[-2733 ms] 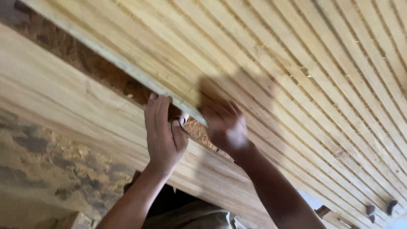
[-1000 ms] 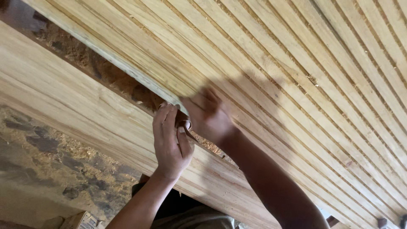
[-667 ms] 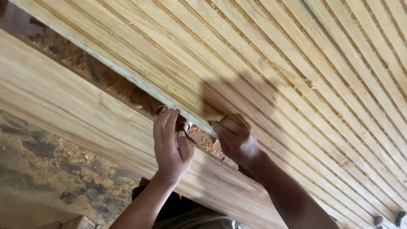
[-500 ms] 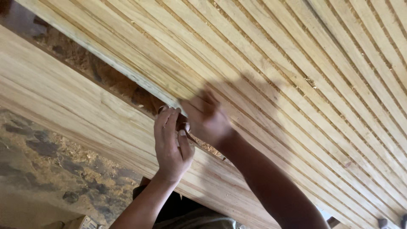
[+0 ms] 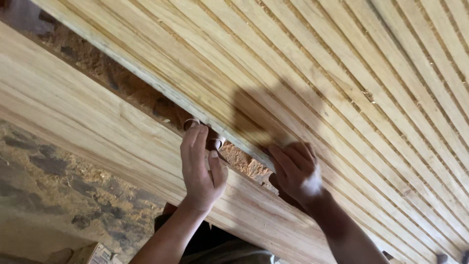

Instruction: The person sands a large wooden surface made of parallel planks using a sanding block. They move the block back and forth along the grain, covering multiple sections of the surface.

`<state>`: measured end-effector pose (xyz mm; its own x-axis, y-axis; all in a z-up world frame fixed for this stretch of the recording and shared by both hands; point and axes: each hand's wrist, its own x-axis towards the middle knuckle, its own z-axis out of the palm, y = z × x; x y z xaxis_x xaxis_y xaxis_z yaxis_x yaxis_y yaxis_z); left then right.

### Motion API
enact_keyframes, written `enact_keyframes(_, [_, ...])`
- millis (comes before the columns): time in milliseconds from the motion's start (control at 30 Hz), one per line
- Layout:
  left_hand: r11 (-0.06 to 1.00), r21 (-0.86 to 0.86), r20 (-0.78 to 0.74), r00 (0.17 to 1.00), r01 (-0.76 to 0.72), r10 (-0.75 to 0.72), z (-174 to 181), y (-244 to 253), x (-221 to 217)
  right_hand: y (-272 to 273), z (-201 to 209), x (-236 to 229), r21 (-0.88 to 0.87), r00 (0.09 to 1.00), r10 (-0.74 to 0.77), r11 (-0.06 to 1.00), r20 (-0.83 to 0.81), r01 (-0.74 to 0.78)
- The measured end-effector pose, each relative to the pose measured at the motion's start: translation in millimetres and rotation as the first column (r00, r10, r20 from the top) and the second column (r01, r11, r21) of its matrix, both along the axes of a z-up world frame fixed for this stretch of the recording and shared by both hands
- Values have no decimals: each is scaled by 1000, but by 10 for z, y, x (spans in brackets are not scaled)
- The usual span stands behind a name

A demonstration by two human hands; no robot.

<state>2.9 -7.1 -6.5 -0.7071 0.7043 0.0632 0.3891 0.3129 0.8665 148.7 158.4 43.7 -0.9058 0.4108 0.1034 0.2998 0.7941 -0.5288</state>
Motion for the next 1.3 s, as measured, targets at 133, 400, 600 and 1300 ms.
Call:
enact_keyframes(133, [1000,-14,2,1000,9,-9,2,37,-27,-151,-307,-350,-25,991,-58,998,-124,55])
enact_keyframes(400, [995,-91,-13,999,44,-46,43,54,-4,-164,83,-123,-62,989,-128,989,70,133])
enact_keyframes(600, [999,-13,76,996,40,-38,44,74,-16,-191,22,-61,-46,987,-142,988,78,146])
enact_keyframes(1300, [985,-169,-7,999,40,-42,42,77,-3,-102,-367,-615,-111,984,-99,990,-145,83])
